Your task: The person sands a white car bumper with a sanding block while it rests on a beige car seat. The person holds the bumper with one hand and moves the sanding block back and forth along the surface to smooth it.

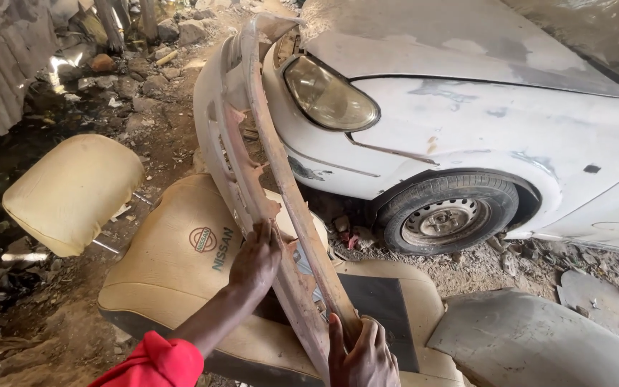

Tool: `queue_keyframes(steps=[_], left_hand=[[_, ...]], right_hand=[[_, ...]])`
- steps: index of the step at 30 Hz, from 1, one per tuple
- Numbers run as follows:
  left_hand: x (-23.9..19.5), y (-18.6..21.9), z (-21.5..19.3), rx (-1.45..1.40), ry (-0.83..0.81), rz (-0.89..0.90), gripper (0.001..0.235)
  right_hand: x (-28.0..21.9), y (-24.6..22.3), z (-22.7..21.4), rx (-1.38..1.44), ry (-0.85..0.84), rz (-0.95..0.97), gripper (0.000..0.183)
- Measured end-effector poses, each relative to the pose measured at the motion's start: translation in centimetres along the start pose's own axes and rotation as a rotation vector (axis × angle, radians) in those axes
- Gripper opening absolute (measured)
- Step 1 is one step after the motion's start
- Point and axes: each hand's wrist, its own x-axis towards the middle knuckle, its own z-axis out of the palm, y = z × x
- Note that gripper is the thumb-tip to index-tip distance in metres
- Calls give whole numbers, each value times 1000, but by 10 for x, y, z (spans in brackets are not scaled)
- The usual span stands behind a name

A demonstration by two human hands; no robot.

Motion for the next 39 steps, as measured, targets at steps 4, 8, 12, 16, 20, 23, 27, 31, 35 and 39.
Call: queue_keyframes(steps=[4,8,12,16,20,23,27,31,35,39], left_hand=[[-28,28,-30,-32,-68,-36,75],[-46,40,-53,-178,288,66,54],[3,-2,-15,48,-66,27,90],[-15,16,-34,200,-30,42,91],[-43,36,-29,-107,143,105,69],[-19,19,-26,87,55,122,71],[-2,5,-17,74,55,107,77],[-40,32,-48,518,-24,275,33],[-26,18,-34,7,7,94,73],[-12,8,-60,-169,-146,-43,70]], right_hand=[[0,5,4,18,27,-7,62],[2,2,2,8,-3,20,64],[4,-6,-16,-25,-243,101,73],[-1,0,-6,-1,-109,56,68],[-1,2,1,-26,-12,14,67],[0,-3,-7,-18,-75,26,67],[0,-1,-8,4,-101,25,67],[0,-1,-5,-39,-35,60,65],[5,-8,-23,11,-154,61,65],[2,-7,-20,2,-155,60,66]])
